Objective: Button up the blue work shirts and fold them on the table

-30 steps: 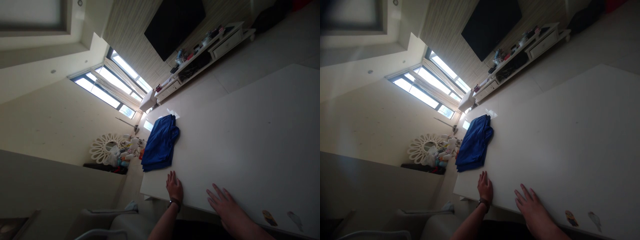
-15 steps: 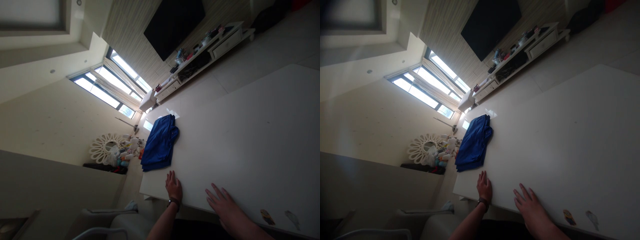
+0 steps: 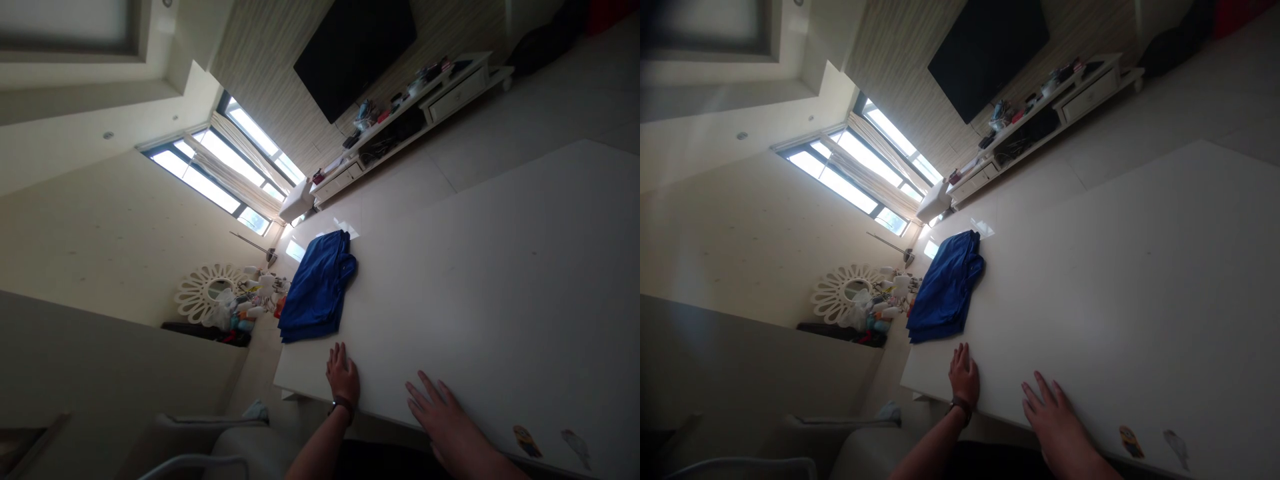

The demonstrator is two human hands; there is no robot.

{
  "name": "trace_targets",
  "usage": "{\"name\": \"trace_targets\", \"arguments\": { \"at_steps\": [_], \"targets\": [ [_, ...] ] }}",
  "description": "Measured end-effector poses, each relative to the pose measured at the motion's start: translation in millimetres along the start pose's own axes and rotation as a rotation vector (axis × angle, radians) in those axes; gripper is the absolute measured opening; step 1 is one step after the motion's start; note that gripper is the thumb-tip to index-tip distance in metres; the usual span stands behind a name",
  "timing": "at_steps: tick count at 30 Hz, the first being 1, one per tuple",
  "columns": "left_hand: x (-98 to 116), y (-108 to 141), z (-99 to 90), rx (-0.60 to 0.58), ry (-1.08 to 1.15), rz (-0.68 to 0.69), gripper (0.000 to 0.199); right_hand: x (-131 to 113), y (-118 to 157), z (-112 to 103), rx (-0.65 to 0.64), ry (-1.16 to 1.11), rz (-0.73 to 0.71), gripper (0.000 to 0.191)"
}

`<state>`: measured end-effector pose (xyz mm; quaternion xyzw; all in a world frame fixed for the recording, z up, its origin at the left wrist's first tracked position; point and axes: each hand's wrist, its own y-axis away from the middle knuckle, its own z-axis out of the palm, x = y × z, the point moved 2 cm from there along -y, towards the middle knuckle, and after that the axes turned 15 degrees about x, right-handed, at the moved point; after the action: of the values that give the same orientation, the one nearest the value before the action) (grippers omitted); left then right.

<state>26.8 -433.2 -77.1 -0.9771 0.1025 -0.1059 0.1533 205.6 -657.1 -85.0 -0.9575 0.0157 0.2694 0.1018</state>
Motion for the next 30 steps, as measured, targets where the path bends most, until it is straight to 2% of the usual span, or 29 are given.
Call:
{"name": "trace_targets", "arguments": {
  "at_steps": [11,30],
  "targets": [
    [3.3,-0.3,-3.2,-0.013,-0.007,-0.008,0.058,1.4,0.6,8.9,0.011,0.006,0.006,0.076],
    [1.6,-0.8,-1.2,-0.013,-0.022,-0.001,0.058,0.1,-1.8,-0.8,-0.029,-0.012,0.014,0.072]
  ]
}}
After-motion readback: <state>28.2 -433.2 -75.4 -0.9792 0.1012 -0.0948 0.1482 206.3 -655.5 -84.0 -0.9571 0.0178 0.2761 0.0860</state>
